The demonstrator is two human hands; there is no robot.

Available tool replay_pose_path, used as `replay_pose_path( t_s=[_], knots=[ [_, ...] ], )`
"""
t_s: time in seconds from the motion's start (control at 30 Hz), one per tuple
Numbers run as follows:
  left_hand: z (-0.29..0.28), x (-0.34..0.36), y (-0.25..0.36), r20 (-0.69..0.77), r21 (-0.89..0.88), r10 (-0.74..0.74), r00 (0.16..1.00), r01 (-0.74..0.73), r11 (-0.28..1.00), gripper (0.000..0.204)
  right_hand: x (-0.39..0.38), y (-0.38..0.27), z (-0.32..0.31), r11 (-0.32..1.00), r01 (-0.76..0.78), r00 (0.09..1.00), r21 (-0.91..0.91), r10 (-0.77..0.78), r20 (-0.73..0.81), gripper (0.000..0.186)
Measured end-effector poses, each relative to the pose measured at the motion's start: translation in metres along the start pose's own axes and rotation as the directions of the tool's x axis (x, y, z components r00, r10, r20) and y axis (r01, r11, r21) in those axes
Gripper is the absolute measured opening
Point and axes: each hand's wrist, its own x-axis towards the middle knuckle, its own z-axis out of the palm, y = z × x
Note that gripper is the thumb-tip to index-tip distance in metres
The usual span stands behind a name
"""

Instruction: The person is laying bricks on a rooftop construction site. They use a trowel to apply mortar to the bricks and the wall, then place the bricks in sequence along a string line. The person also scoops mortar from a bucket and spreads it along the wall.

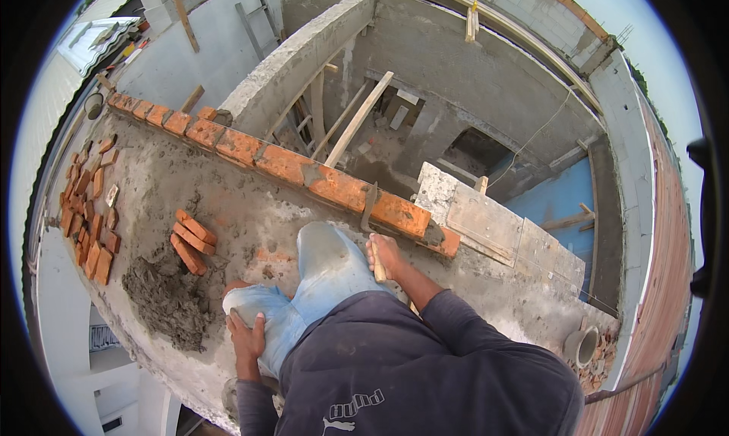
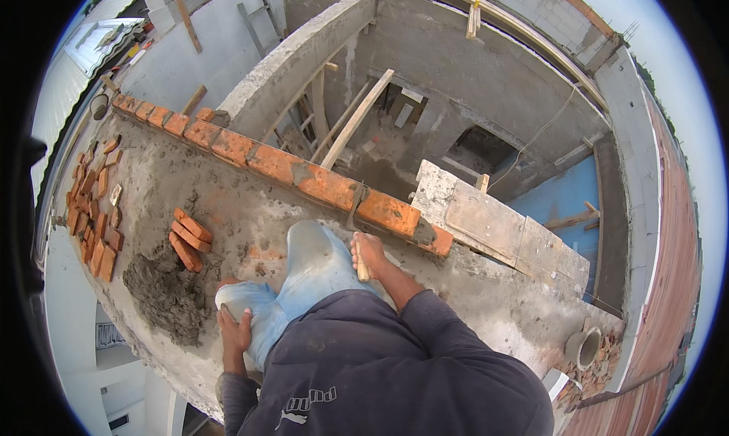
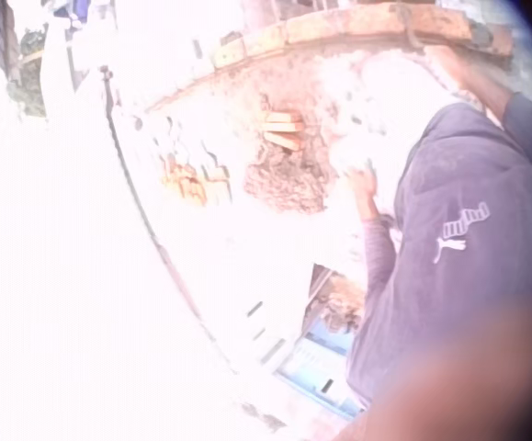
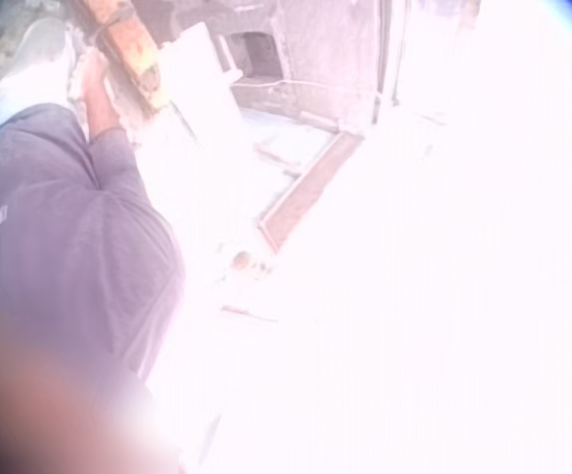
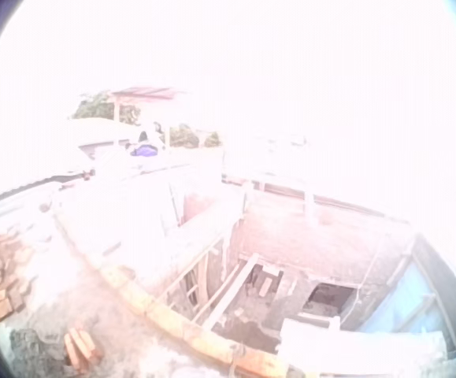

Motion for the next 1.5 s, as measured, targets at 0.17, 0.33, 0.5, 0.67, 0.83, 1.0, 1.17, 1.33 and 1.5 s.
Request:
replay_pose_path(
  t_s=[0.17, 0.33, 0.5, 0.67, 0.83, 1.0, 1.17, 1.33, 1.5],
  knots=[
    [0.001, 0.004, -0.001, 0.022, 0.031, 0.036, 0.999, -0.036, 0.999, 0.1, 0.004, 0.0, 0.0, 1.0, -0.014, 1.0, 0.016, 0.014, 0.007, 0.028],
    [0.001, 0.007, -0.003, 0.021, 0.017, 0.063, 0.998, -0.063, 0.998, 0.1, -0.006, -0.006, -0.01, 0.996, -0.062, 0.995, 0.059, 0.057, 0.078, 0.027],
    [0.004, 0.009, -0.007, 0.021, 0.04, 0.051, 0.998, -0.052, 0.998, 0.1, -0.028, -0.02, -0.045, 0.684, 0.246, 0.925, -0.687, -0.378, -0.046, 0.039],
    [0.006, 0.011, -0.008, 0.01, 0.046, 0.088, 0.996, -0.089, 0.995, 0.1, -0.02, -0.051, -0.054, 0.028, 0.121, 0.882, -0.992, -0.461, 0.095, 0.042],
    [0.004, 0.007, -0.006, 0.003, 0.044, 0.048, 0.999, -0.048, 0.998, 0.101, -0.003, -0.074, -0.036, -0.034, 0.121, 0.984, -0.992, -0.128, 0.125, 0.036],
    [0.007, 0.009, -0.003, -0.007, 0.048, 0.026, 1.0, -0.026, 0.999, 0.102, -0.014, -0.061, -0.06, -0.214, 0.094, 0.987, -0.972, -0.109, 0.119, 0.036],
    [0.008, 0.009, -0.004, -0.003, 0.035, 0.012, 1.0, -0.012, 0.999, 0.102, -0.027, -0.048, -0.077, -0.156, -0.07, 0.933, -0.985, -0.361, -0.009, 0.037],
    [0.009, 0.007, -0.002, -0.027, -0.002, 0.0, 1.0, 0.0, 1.0, 0.102, -0.013, -0.078, -0.042, 0.017, 0.057, 0.924, -0.998, -0.38, 0.046, 0.044],
    [0.013, 0.005, 0.004, -0.025, -0.002, -0.013, 1.0, 0.013, 1.0, 0.101, 0.001, -0.081, -0.032, -0.154, 0.226, 0.96, -0.962, -0.135, 0.247, 0.041]
  ],
)
